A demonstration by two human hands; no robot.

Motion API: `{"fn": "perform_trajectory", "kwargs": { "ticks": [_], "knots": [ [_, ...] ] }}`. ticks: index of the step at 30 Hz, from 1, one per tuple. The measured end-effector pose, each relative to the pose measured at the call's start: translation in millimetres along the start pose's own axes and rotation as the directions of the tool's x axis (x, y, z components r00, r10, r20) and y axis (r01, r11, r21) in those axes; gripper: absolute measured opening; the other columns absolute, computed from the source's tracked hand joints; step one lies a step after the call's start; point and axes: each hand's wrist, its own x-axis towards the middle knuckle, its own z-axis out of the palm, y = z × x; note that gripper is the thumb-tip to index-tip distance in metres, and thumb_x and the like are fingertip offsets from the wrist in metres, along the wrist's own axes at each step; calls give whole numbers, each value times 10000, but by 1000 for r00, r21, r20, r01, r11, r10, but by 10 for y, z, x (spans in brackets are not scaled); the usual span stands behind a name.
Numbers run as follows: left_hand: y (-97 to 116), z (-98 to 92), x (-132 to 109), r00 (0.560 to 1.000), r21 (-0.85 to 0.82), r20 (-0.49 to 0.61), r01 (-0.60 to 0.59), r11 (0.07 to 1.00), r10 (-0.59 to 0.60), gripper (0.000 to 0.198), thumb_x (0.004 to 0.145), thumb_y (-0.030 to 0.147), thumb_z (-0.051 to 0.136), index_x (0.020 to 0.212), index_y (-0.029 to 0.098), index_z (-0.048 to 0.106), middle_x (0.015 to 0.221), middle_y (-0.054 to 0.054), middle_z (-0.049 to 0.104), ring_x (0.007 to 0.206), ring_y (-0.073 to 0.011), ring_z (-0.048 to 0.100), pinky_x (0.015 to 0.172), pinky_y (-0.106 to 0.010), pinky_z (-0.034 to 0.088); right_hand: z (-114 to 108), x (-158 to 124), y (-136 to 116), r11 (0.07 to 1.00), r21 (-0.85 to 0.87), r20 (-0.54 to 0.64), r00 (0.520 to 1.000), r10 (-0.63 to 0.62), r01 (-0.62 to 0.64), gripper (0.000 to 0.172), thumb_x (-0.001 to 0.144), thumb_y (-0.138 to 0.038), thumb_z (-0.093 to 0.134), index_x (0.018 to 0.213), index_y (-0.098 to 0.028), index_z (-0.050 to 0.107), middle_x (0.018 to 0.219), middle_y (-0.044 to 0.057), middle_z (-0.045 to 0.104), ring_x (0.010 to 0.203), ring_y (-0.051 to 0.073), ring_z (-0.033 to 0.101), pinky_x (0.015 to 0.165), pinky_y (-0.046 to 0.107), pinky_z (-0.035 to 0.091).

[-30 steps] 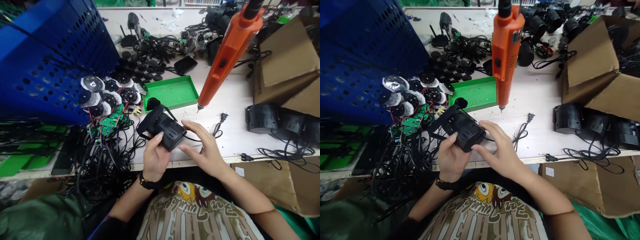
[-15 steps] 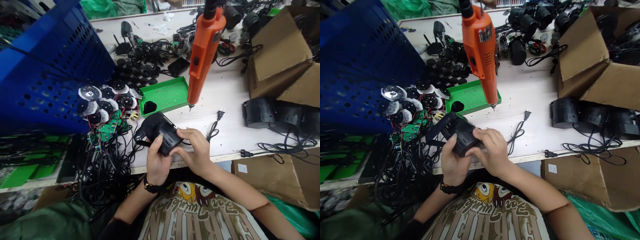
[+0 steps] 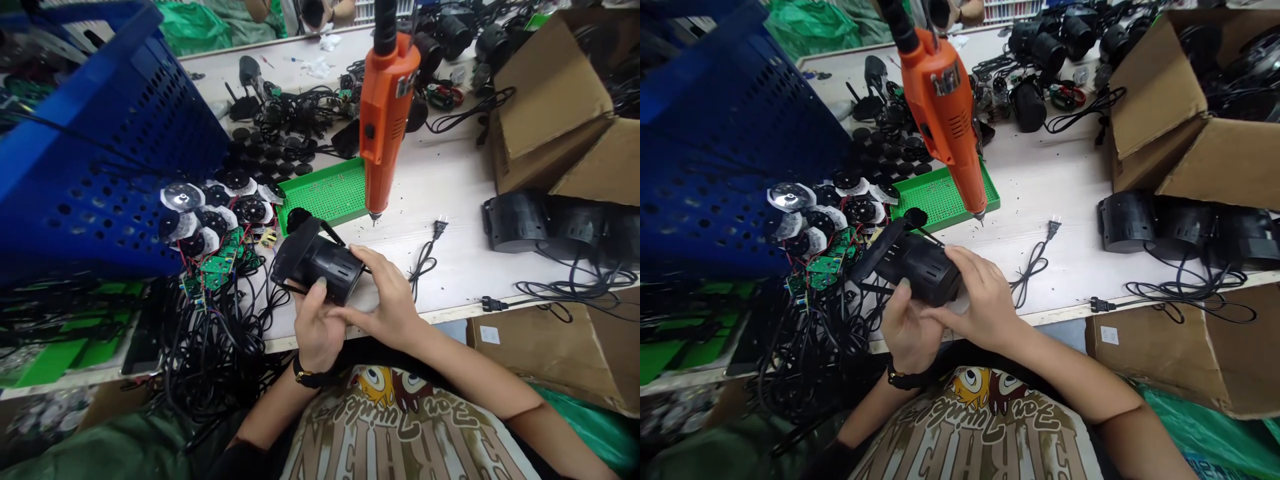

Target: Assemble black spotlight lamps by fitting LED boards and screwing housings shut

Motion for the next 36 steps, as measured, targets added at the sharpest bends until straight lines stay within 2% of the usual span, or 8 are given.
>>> {"fn": "perform_trajectory", "kwargs": {
  "ticks": [2, 4, 10, 13, 18, 23, 31, 36],
  "knots": [
    [4, -64, 7, 995, -23, 86, -53, 998, 55, 580, 703, 447, 860, 1246, 342, 682, 1343, -6, 710, 1414, -304, 535, 1181, -449, 437, -33, 14, -1, 999, 42, -14, 1000, 28, -27, 791, 827, -530, 787, 1469, -232, 434, 1428, 180, 628, 1337, 315, 618, 1110, 534, 539],
    [3, -165, 52, 991, -28, 129, -38, 999, 41, 629, 636, 469, 897, 1222, 345, 705, 1355, -25, 708, 1422, -342, 523, 1184, -497, 436, -72, 30, -10, 995, 94, -17, 999, 45, -43, 775, 812, -493, 806, 1444, -227, 445, 1405, 176, 639, 1311, 304, 637, 1102, 519, 550],
    [-22, -453, 245, 990, 22, 47, 129, 991, -130, 682, 479, 651, 946, 1058, 321, 802, 1266, -66, 761, 1333, -405, 589, 1133, -581, 476, -109, 56, -104, 974, 206, 11, 995, 96, -96, 734, 735, -390, 860, 1342, -205, 490, 1318, 165, 682, 1235, 282, 684, 1047, 463, 585],
    [-20, -453, 278, 990, -21, 59, 126, 992, -125, 716, 452, 674, 949, 1070, 342, 806, 1317, -48, 741, 1409, -383, 522, 1195, -566, 417, -83, 54, -135, 974, 205, -9, 995, 96, -92, 715, 719, -353, 861, 1312, -205, 489, 1306, 166, 686, 1233, 282, 686, 1044, 462, 586],
    [-14, -385, 262, 999, -17, 19, 38, 999, -37, 597, 474, 695, 930, 964, 371, 820, 1275, 13, 762, 1524, -317, 383, 1259, -485, 345, -54, 35, -137, 971, 217, -39, 993, 115, -104, 692, 708, -363, 856, 1282, -236, 491, 1289, 144, 696, 1221, 274, 693, 1040, 462, 588],
    [-19, -398, 240, 997, -21, 48, 53, 998, -52, 600, 504, 690, 922, 1005, 377, 813, 1316, 14, 743, 1523, -342, 383, 1233, -531, 385, -66, 22, -148, 965, 232, -36, 990, 136, -124, 678, 699, -366, 858, 1264, -219, 512, 1249, 142, 708, 1172, 267, 708, 1008, 443, 596],
    [12, -432, 253, 996, -37, 87, 15, 999, -11, 564, 510, 611, 957, 990, 351, 816, 1350, 0, 726, 1495, -354, 433, 1284, -554, 276, -175, 74, -182, 955, 240, 63, 984, 164, -174, 617, 705, -347, 846, 1223, -212, 541, 1194, 123, 716, 1105, 261, 717, 964, 434, 595],
    [50, -380, 237, 992, -18, 122, 19, 1000, -17, 569, 513, 621, 951, 999, 360, 812, 1340, 12, 731, 1536, -330, 373, 1297, -527, 263, -181, 89, -179, 948, 262, 74, 983, 167, -181, 607, 696, -333, 848, 1207, -207, 546, 1183, 119, 719, 1099, 261, 722, 963, 429, 595]
  ]
}}
